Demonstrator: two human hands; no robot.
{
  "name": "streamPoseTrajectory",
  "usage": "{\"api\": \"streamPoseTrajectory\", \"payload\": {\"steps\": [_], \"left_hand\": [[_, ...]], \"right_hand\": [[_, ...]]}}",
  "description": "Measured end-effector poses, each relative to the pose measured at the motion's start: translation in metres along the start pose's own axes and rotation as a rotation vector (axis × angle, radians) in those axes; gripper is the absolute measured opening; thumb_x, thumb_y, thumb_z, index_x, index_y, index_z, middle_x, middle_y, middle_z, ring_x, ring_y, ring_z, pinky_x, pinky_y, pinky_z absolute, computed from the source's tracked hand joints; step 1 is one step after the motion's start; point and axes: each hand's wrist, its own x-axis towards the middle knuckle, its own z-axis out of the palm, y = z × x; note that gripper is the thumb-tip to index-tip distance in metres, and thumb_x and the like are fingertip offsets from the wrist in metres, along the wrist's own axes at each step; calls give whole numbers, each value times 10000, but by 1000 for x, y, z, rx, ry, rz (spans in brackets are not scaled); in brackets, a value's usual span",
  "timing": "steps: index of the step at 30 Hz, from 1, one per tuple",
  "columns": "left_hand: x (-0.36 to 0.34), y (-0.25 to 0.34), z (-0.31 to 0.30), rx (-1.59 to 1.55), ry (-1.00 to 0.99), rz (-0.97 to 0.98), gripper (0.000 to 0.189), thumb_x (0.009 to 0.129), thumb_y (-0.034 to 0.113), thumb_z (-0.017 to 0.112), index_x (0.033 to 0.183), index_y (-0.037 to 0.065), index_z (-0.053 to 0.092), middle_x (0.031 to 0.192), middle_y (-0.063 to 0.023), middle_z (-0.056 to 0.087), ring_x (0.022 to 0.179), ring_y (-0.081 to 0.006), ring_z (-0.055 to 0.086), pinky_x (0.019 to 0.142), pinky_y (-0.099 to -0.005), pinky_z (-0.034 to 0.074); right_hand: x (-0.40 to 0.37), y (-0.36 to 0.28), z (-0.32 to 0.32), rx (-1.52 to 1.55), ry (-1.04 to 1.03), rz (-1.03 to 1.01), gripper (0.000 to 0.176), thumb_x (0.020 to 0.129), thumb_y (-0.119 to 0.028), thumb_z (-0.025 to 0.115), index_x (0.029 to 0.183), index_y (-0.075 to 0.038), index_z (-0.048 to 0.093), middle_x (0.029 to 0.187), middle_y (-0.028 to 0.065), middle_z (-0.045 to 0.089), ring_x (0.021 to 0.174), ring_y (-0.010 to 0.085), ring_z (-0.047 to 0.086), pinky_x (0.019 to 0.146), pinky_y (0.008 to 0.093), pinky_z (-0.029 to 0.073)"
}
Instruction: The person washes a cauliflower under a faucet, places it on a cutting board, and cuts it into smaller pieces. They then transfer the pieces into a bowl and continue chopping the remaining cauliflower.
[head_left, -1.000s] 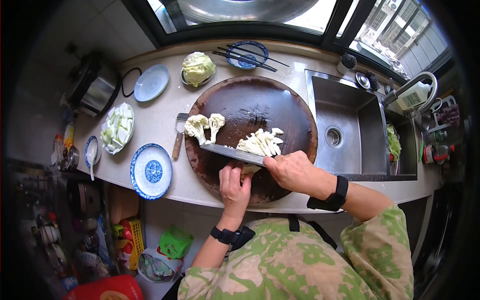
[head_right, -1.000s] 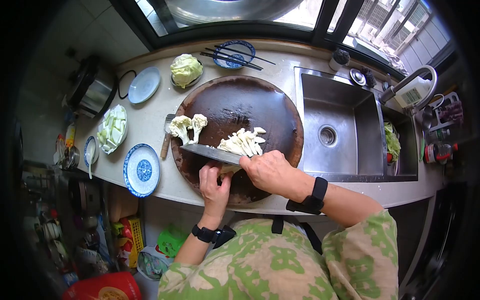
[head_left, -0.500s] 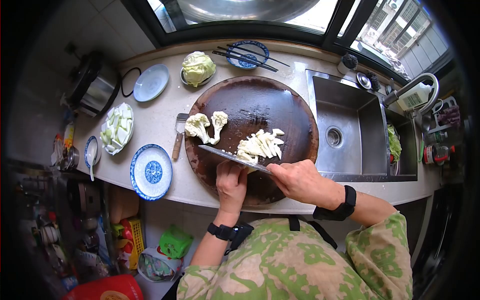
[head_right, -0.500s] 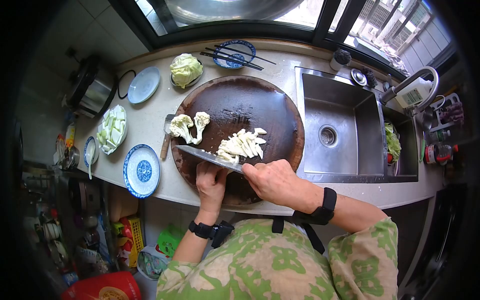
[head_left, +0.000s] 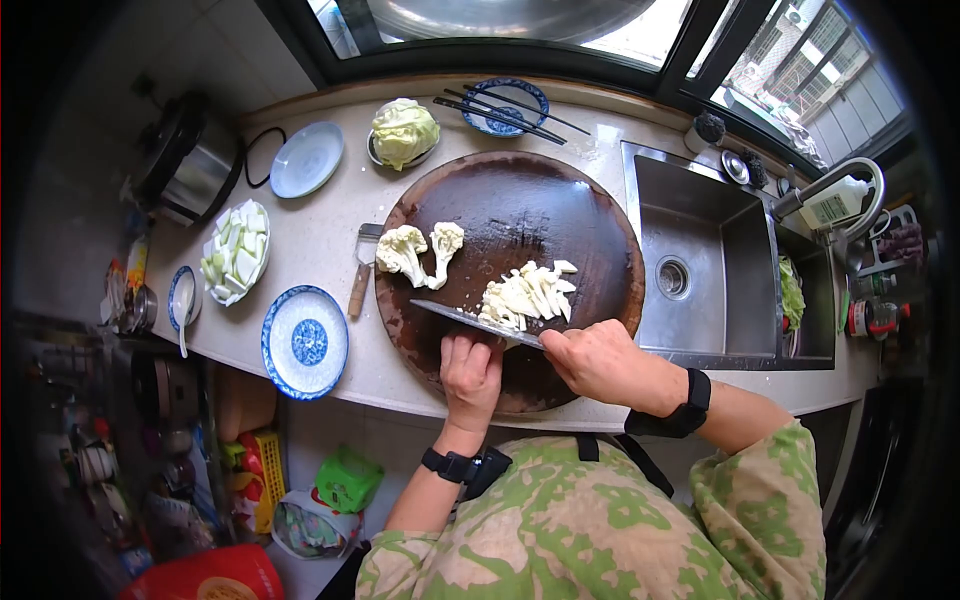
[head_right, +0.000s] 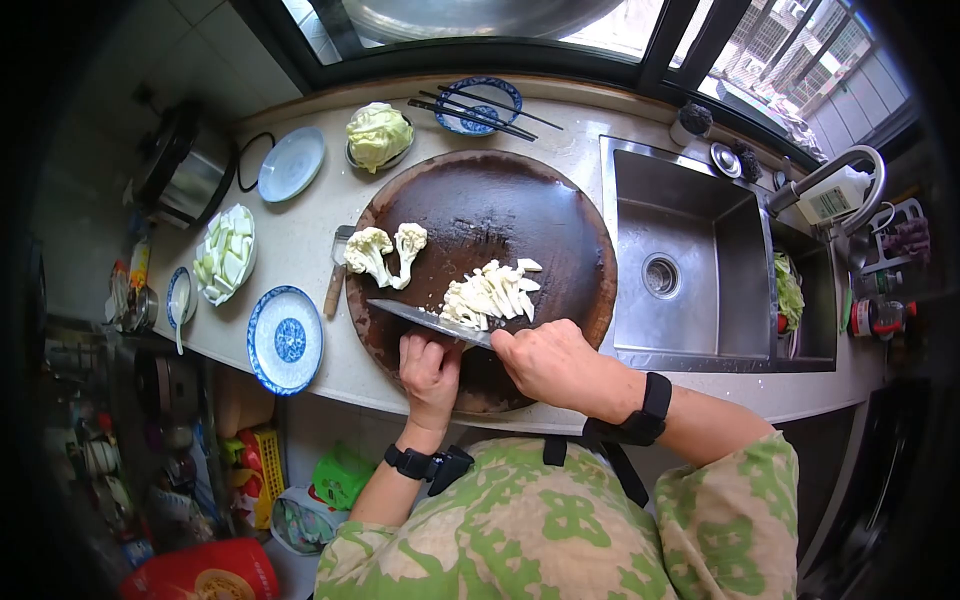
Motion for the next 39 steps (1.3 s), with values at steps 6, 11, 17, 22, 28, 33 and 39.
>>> {"api": "streamPoseTrajectory", "payload": {"steps": [6, 11, 17, 22, 28, 33, 39], "left_hand": [[-2, 8, -5, 42, 39, 89, 186, 654, -29, 700, 808, 45, 627, 922, -104, 594, 893, -333, 549, 758, -406, 475], [-5, 6, -4, 28, 35, 68, 214, 628, -43, 709, 814, 61, 683, 920, -77, 618, 905, -320, 544, 802, -409, 470], [-3, 4, -10, -27, -7, 82, 210, 633, -51, 704, 806, 65, 677, 919, -72, 624, 922, -318, 552, 805, -404, 471], [2, -1, -17, -59, -87, 179, 200, 643, -53, 663, 814, 45, 626, 920, -81, 596, 937, -307, 561, 790, -381, 487], [16, -9, -20, 14, -114, 306, 165, 652, -25, 663, 800, 40, 634, 882, -78, 604, 911, -284, 583, 735, -356, 518], [9, -9, -13, -44, -85, 227, 186, 642, -30, 695, 812, 45, 681, 883, -90, 643, 851, -297, 600, 736, -374, 520], [1, -3, -11, -32, -48, 160, 205, 647, -57, 688, 831, 34, 670, 916, -106, 635, 858, -315, 591, 764, -392, 500]], "right_hand": [[-5, 2, -5, 42, 60, -23, 112, 842, -134, 574, 802, -42, 522, 605, 117, 601, 520, 308, 602, 439, 411, 445], [-10, -5, -18, 71, 61, -58, 119, 845, -138, 575, 800, -47, 514, 584, 104, 584, 513, 304, 597, 435, 408, 442], [-3, 7, -21, 36, -53, -83, 135, 851, -156, 573, 794, -47, 516, 576, 116, 584, 523, 315, 599, 448, 411, 452], [9, 14, -9, 68, -95, 4, 156, 868, -191, 565, 811, -49, 536, 592, 155, 595, 562, 351, 606, 506, 446, 471], [-5, 12, -12, 141, 48, 35, 147, 868, -191, 568, 838, -51, 535, 611, 149, 600, 566, 347, 606, 507, 446, 471], [-11, 4, -19, 116, 21, -63, 116, 855, -151, 565, 852, -42, 526, 618, 121, 591, 539, 314, 602, 465, 406, 464], [6, -1, 5, 13, -45, -51, 84, 840, -120, 544, 845, -39, 524, 616, 121, 595, 542, 303, 613, 452, 404, 469]]}}
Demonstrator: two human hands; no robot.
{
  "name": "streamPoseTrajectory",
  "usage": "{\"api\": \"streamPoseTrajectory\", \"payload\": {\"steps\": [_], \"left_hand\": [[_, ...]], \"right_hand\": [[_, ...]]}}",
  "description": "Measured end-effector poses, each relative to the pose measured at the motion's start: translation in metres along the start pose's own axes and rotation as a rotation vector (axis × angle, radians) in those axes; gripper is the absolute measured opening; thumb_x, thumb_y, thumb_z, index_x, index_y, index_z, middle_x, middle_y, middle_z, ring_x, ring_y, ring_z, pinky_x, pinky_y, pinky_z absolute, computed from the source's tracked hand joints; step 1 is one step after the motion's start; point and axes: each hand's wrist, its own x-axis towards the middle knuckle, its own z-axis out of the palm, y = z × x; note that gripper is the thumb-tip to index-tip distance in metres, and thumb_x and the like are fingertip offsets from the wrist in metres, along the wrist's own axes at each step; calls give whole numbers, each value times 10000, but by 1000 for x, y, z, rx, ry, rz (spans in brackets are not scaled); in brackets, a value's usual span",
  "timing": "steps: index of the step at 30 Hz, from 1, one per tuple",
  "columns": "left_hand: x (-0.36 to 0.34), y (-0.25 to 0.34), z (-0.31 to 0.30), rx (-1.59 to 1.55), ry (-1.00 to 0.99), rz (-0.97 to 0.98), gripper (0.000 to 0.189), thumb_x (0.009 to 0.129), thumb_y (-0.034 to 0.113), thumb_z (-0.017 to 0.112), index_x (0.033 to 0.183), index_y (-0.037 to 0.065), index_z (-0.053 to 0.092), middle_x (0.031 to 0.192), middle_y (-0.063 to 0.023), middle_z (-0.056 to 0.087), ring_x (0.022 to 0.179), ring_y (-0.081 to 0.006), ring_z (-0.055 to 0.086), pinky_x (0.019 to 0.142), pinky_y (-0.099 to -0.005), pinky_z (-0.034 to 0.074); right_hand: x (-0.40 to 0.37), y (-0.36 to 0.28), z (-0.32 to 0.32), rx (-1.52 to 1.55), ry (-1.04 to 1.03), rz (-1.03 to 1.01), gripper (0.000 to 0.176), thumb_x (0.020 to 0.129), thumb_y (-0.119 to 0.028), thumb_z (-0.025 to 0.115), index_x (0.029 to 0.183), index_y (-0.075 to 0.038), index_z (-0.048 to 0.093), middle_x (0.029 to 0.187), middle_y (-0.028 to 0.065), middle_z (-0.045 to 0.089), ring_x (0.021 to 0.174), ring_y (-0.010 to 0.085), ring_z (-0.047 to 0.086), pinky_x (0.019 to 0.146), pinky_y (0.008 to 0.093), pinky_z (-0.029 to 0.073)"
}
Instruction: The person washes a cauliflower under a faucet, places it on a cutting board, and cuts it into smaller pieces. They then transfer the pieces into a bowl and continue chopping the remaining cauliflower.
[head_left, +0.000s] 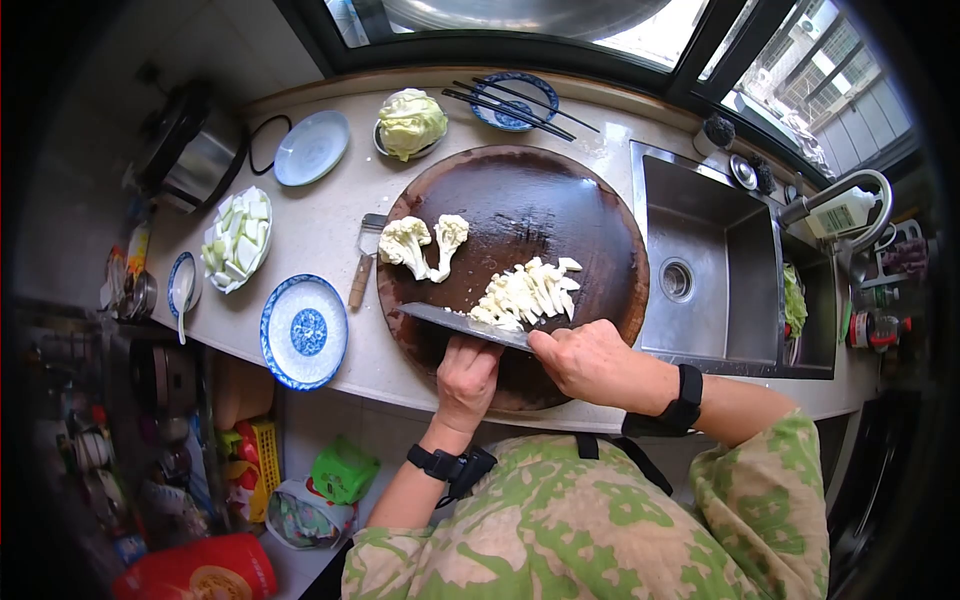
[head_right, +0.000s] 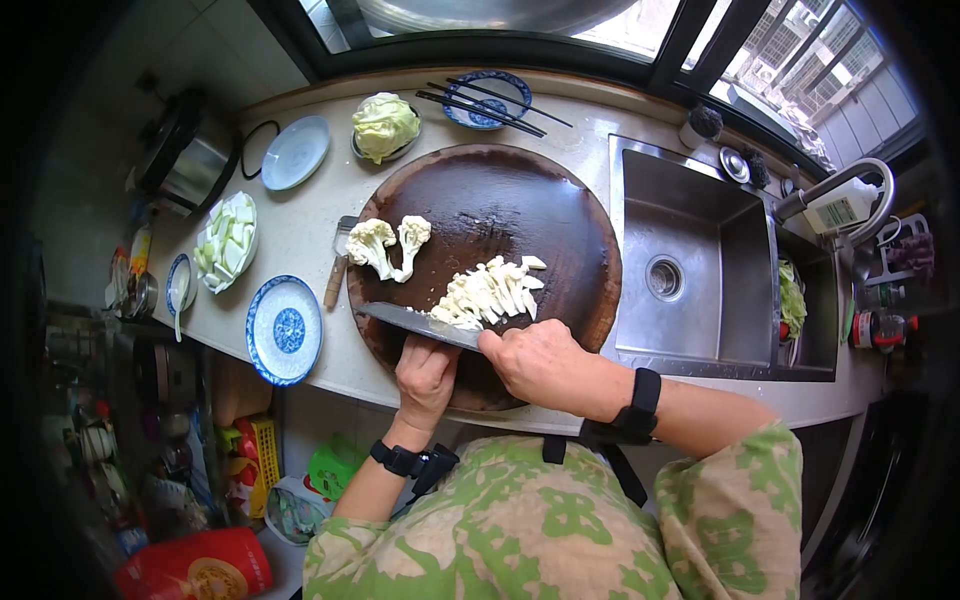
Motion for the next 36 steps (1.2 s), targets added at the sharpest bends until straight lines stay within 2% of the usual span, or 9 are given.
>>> {"api": "streamPoseTrajectory", "payload": {"steps": [4, 9, 14, 15, 19, 24, 29, 31, 36], "left_hand": [[0, 1, -4, -23, -28, -5, 214, 639, -75, 665, 814, 39, 617, 900, -93, 611, 853, -286, 587, 722, -368, 494], [-3, -1, 0, -15, 12, -10, 205, 635, -71, 670, 804, 36, 625, 888, -93, 617, 841, -289, 589, 715, -370, 496], [-4, 0, 0, 0, 57, 23, 211, 628, -71, 671, 808, 33, 636, 873, -94, 620, 818, -291, 587, 701, -375, 496], [-8, 0, -1, -3, 0, -1, 221, 626, -73, 672, 818, 31, 637, 880, -94, 620, 822, -291, 587, 705, -375, 496], [-8, 2, -5, -21, -49, -8, 228, 621, -79, 667, 819, 27, 627, 891, -99, 608, 847, -291, 586, 719, -375, 497], [15, -9, -6, 15, -55, 154, 156, 662, -30, 627, 810, 19, 614, 915, -104, 594, 899, -291, 591, 722, -361, 526], [9, -15, -10, 16, -121, 173, 158, 663, -23, 621, 815, 21, 619, 920, -106, 596, 898, -292, 594, 721, -357, 532], [0, -15, -8, 28, -64, 159, 163, 658, -18, 622, 817, 21, 622, 917, -104, 598, 888, -291, 596, 711, -356, 533], [0, -11, -9, 52, -69, 129, 122, 658, -12, 628, 765, 34, 593, 888, -95, 594, 858, -265, 597, 669, -348, 522]], "right_hand": [[5, 11, -6, 5, 28, 73, 133, 877, -175, 536, 821, -55, 547, 618, 143, 612, 553, 333, 613, 480, 429, 476], [-11, -1, -23, 81, 114, 6, 143, 871, -174, 571, 820, -46, 532, 635, 131, 614, 554, 334, 606, 468, 439, 452], [-14, 1, -26, 46, -59, 33, 160, 873, -172, 567, 805, -42, 505, 606, 135, 596, 558, 337, 605, 469, 438, 455], [-13, 4, -23, 31, -108, 40, 163, 874, -180, 568, 810, -42, 508, 597, 139, 592, 559, 341, 605, 474, 444, 457], [-11, 10, -10, 40, -102, 64, 172, 876, -199, 569, 818, -46, 515, 581, 148, 585, 557, 360, 600, 491, 461, 461], [-20, 17, -2, 161, 101, 236, 178, 879, -215, 570, 834, -50, 521, 613, 159, 598, 597, 374, 602, 518, 470, 465], [-25, 3, -14, 215, 157, 160, 148, 874, -186, 580, 854, -53, 519, 653, 152, 612, 603, 362, 605, 512, 466, 464], [-25, -4, -18, 227, 178, 117, 139, 874, -173, 574, 846, -50, 515, 665, 154, 617, 602, 352, 610, 507, 461, 464], [-19, -4, -9, 115, 6, 139, 148, 879, -185, 561, 838, -50, 515, 628, 155, 605, 592, 355, 612, 507, 461, 465]]}}
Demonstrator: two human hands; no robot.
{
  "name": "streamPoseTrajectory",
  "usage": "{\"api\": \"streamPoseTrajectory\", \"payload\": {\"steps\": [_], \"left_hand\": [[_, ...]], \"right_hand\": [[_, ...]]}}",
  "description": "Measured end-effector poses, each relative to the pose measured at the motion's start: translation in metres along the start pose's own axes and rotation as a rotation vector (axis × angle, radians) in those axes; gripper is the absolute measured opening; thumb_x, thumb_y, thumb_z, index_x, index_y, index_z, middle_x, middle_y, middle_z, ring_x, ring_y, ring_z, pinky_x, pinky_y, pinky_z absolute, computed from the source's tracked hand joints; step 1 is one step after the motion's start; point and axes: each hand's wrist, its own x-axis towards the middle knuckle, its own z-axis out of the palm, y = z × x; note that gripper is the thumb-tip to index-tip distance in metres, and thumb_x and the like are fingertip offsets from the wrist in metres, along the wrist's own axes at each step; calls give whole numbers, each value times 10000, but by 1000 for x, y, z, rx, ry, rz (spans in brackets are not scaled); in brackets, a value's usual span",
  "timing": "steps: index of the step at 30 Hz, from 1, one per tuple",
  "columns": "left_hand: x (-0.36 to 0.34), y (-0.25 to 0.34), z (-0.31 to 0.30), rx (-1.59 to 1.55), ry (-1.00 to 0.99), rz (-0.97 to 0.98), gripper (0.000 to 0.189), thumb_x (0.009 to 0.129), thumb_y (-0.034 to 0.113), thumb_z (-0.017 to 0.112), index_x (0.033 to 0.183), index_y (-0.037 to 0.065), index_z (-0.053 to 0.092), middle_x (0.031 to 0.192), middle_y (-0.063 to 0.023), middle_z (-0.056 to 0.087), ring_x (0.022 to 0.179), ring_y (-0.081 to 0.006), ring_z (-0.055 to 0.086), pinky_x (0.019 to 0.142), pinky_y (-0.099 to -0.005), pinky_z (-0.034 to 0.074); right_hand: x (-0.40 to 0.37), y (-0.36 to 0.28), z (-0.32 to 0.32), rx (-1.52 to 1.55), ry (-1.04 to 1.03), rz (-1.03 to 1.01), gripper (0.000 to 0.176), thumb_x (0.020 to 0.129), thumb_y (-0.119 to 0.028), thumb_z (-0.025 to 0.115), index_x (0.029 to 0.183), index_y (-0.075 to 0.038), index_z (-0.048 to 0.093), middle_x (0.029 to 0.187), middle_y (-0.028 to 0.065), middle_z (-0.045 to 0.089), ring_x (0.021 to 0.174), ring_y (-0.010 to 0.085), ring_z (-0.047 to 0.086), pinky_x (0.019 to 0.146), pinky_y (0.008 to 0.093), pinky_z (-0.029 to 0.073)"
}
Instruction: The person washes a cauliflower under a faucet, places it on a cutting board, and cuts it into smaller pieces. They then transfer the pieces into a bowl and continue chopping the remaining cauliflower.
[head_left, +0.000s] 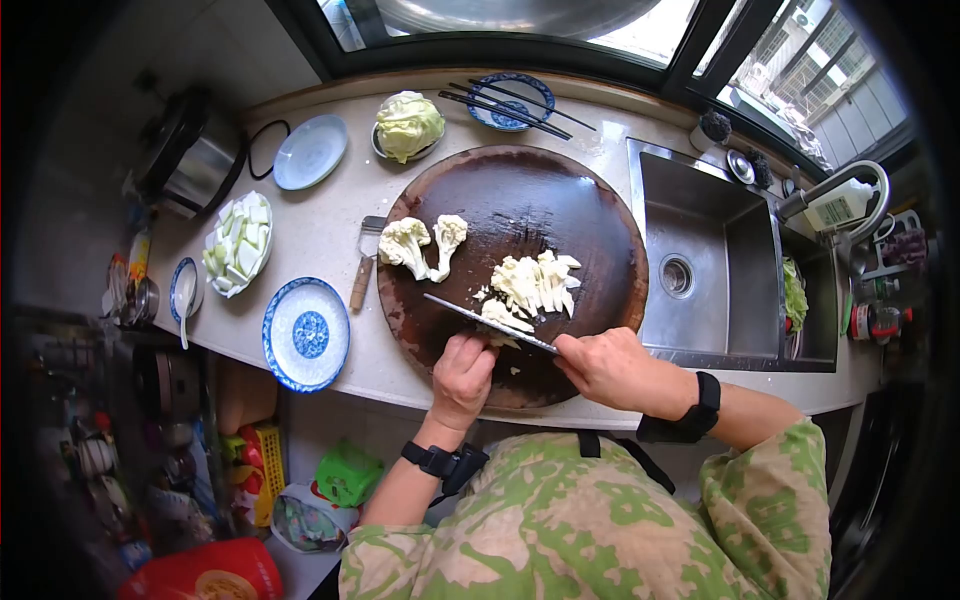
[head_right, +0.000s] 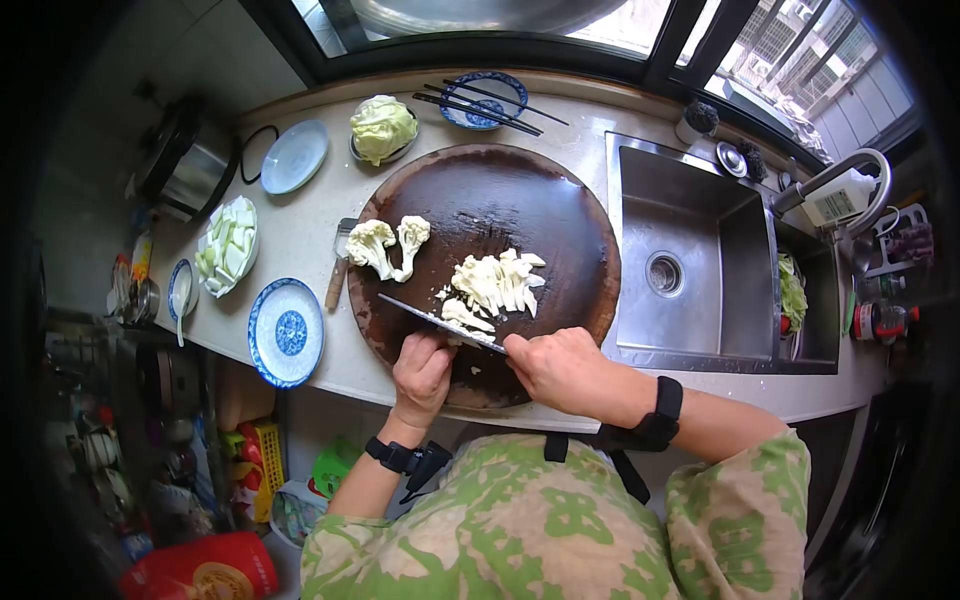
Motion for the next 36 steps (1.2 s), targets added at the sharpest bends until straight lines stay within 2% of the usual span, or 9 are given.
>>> {"api": "streamPoseTrajectory", "payload": {"steps": [1, 10, 13, 18, 20, 27, 30, 33, 36], "left_hand": [[0, 0, 0, 3, 4, -3, 122, 658, -12, 628, 765, 34, 593, 888, -95, 594, 858, -265, 597, 669, -348, 522], [-13, 6, 0, -73, 61, -31, 189, 619, -55, 648, 791, 21, 623, 896, -109, 597, 863, -300, 587, 726, -383, 511], [-14, 7, -2, -38, -9, -47, 189, 617, -63, 644, 786, 19, 627, 901, -106, 603, 861, -300, 588, 728, -383, 514], [-9, 1, 4, -12, 77, 5, 103, 657, -27, 643, 704, 26, 568, 927, -105, 608, 858, -282, 595, 664, -349, 523], [-10, 2, 3, -8, 47, -3, 102, 658, -27, 642, 711, 27, 573, 933, -103, 610, 862, -281, 593, 664, -348, 524], [-8, 4, 2, 5, 59, 15, 105, 641, -27, 625, 706, 24, 561, 949, -106, 611, 859, -279, 584, 658, -344, 518], [-7, 4, 0, 7, 8, 1, 119, 632, -26, 617, 733, 26, 582, 928, -107, 604, 867, -283, 580, 662, -351, 518], [-1, 4, 1, 5, -49, -46, 146, 637, -39, 606, 771, 19, 603, 910, -111, 593, 876, -296, 577, 689, -366, 516], [22, 1, 8, -78, -9, -101, 192, 655, -85, 614, 826, 3, 613, 904, -126, 606, 861, -326, 578, 729, -389, 493]], "right_hand": [[3, 1, 2, -60, -64, 33, 155, 881, -192, 557, 834, -50, 515, 614, 156, 600, 586, 359, 609, 506, 464, 463], [-7, -8, 3, -25, -11, -37, 169, 877, -195, 557, 805, -47, 518, 592, 139, 586, 554, 353, 595, 481, 463, 445], [-4, -6, 3, -77, -38, -26, 164, 874, -183, 559, 796, -46, 514, 590, 134, 584, 543, 337, 598, 461, 444, 443], [-7, -13, -3, -30, 58, -69, 164, 874, -178, 561, 794, -42, 514, 586, 137, 586, 542, 341, 598, 459, 443, 447], [-6, -10, 7, -83, -40, 16, 168, 872, -180, 563, 793, -40, 515, 575, 139, 583, 544, 344, 600, 461, 444, 449], [-8, -16, -2, -25, 10, -18, 170, 868, -181, 568, 794, -37, 515, 575, 145, 585, 545, 348, 602, 466, 444, 456], [-6, -9, 6, -80, -65, 48, 167, 868, -188, 569, 800, -44, 520, 613, 142, 601, 570, 355, 605, 489, 450, 465], [-10, -4, 3, -30, -8, 41, 149, 864, -186, 574, 820, -53, 521, 644, 136, 611, 593, 345, 613, 500, 438, 472], [-20, -2, -4, 32, 195, 73, 126, 861, -175, 580, 862, -65, 519, 659, 128, 612, 602, 333, 612, 502, 429, 472]]}}
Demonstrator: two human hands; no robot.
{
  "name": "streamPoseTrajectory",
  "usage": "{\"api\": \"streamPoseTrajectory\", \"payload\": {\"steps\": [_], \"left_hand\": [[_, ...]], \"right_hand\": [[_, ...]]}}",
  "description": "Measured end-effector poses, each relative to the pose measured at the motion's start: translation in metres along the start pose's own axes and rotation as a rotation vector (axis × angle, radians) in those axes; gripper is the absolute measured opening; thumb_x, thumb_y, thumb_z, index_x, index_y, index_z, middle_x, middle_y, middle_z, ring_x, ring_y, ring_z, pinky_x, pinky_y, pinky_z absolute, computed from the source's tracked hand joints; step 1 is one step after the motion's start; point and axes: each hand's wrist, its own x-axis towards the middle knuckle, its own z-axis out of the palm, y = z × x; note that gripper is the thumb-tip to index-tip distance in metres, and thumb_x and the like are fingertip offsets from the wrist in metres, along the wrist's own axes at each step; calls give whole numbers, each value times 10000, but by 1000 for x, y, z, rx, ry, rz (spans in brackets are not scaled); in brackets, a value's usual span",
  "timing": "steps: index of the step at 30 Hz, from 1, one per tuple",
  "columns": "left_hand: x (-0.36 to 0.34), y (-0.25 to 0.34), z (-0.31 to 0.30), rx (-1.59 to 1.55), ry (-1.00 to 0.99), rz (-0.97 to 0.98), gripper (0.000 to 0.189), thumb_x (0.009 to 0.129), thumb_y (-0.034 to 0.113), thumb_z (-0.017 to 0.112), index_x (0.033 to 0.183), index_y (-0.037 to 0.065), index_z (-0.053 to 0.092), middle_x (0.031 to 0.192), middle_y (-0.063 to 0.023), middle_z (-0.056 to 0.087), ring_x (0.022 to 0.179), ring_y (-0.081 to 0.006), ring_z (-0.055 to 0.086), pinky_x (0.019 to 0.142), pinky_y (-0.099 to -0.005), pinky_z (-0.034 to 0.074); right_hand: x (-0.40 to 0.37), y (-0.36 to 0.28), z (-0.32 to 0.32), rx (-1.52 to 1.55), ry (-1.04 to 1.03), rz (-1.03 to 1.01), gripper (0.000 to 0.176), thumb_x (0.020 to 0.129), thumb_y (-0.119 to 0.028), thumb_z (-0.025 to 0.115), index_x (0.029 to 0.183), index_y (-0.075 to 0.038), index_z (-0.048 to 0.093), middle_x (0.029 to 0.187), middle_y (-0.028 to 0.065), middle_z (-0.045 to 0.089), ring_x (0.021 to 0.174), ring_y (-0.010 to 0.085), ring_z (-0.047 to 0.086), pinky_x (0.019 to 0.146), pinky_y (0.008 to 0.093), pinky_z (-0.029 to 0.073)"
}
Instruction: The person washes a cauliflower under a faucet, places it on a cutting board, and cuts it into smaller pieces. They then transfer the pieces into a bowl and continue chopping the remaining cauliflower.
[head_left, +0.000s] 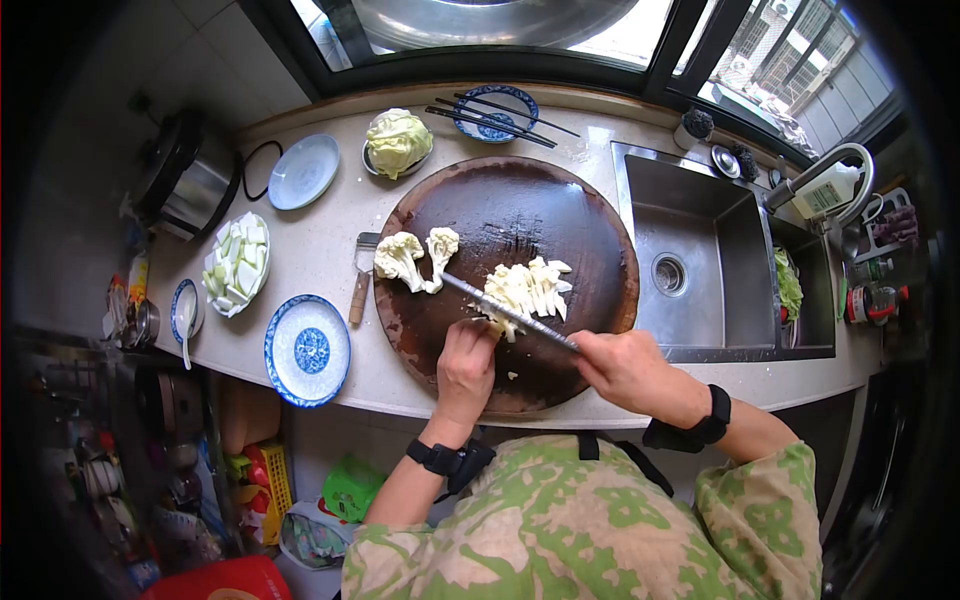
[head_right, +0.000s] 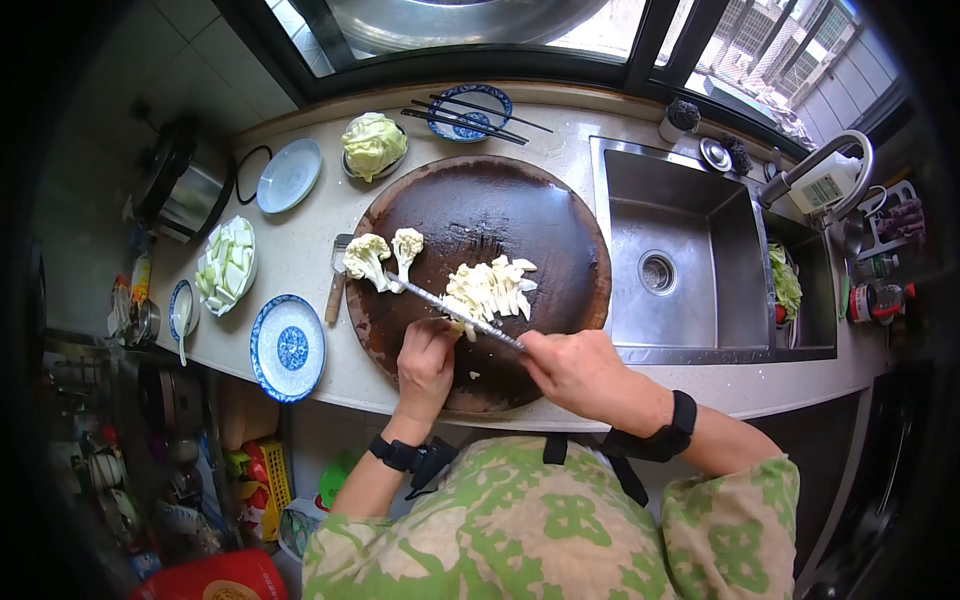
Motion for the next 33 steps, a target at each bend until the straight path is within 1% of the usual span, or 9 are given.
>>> {"api": "streamPoseTrajectory", "payload": {"steps": [4, 7, 11, 14, 21, 24, 27, 30, 33], "left_hand": [[20, 13, -3, 45, -30, -133, 238, 668, 15, 659, 902, 30, 626, 1006, -134, 601, 937, -327, 561, 790, -396, 482], [45, 19, 1, 139, -82, -50, 234, 689, 64, 651, 921, 47, 627, 1077, -127, 578, 1002, -315, 542, 825, -394, 468], [35, -3, 12, 52, -183, -182, 243, 687, 86, 659, 926, 63, 620, 1024, -118, 566, 946, -301, 534, 818, -392, 458], [23, -9, 6, -58, -105, -220, 159, 698, 32, 630, 854, 47, 606, 925, -111, 571, 881, -298, 543, 782, -391, 465], [30, 1, 15, -171, 26, -246, 162, 782, -20, 570, 926, 10, 637, 882, -130, 642, 869, -275, 599, 745, -365, 484], [22, -7, 15, -326, 87, -587, 134, 882, 28, 522, 949, -2, 634, 900, -154, 644, 793, -278, 623, 725, -363, 492], [19, -18, 10, -425, 100, -645, 166, 902, 49, 495, 1007, 0, 613, 910, -142, 640, 831, -284, 617, 743, -374, 486], [22, -20, 7, -235, 76, -548, 186, 911, 75, 474, 1041, 28, 597, 925, -130, 635, 882, -297, 594, 776, -391, 470], [28, -10, 0, -103, -7, -514, 198, 923, 96, 456, 1051, 56, 602, 922, -138, 640, 873, -267, 606, 772, -371, 468]], "right_hand": [[1, 16, -14, -85, 81, 4, 109, 866, -168, 574, 871, -73, 522, 671, 116, 614, 598, 315, 610, 502, 427, 470], [1, 17, -18, -86, 89, 41, 106, 871, -170, 570, 876, -74, 525, 678, 122, 614, 601, 328, 605, 508, 431, 467], [-6, 28, -15, -57, 154, 122, 116, 882, -176, 564, 866, -71, 519, 666, 138, 607, 609, 350, 600, 514, 452, 457], [-14, 38, -14, -109, 98, 345, 151, 905, -190, 542, 839, -61, 501, 647, 173, 599, 610, 385, 592, 532, 484, 444], [-13, 29, -3, -89, 93, 287, 164, 912, -199, 533, 852, -50, 502, 615, 180, 590, 607, 397, 592, 535, 489, 447], [-13, 29, -5, 1, 93, 304, 178, 913, -211, 534, 854, -45, 508, 626, 192, 592, 620, 410, 589, 542, 502, 444], [-20, 37, -6, 109, 185, 366, 204, 920, -218, 533, 832, -35, 510, 613, 164, 590, 558, 356, 596, 513, 454, 453], [-24, 37, -13, 598, 141, 682, 234, 938, -181, 509, 773, -17, 485, 552, 45, 522, 435, 127, 520, 420, 288, 413], [-36, 50, -5, 728, 127, 718, 237, 947, -181, 497, 774, -20, 494, 553, 35, 511, 424, 110, 499, 407, 262, 405]]}}
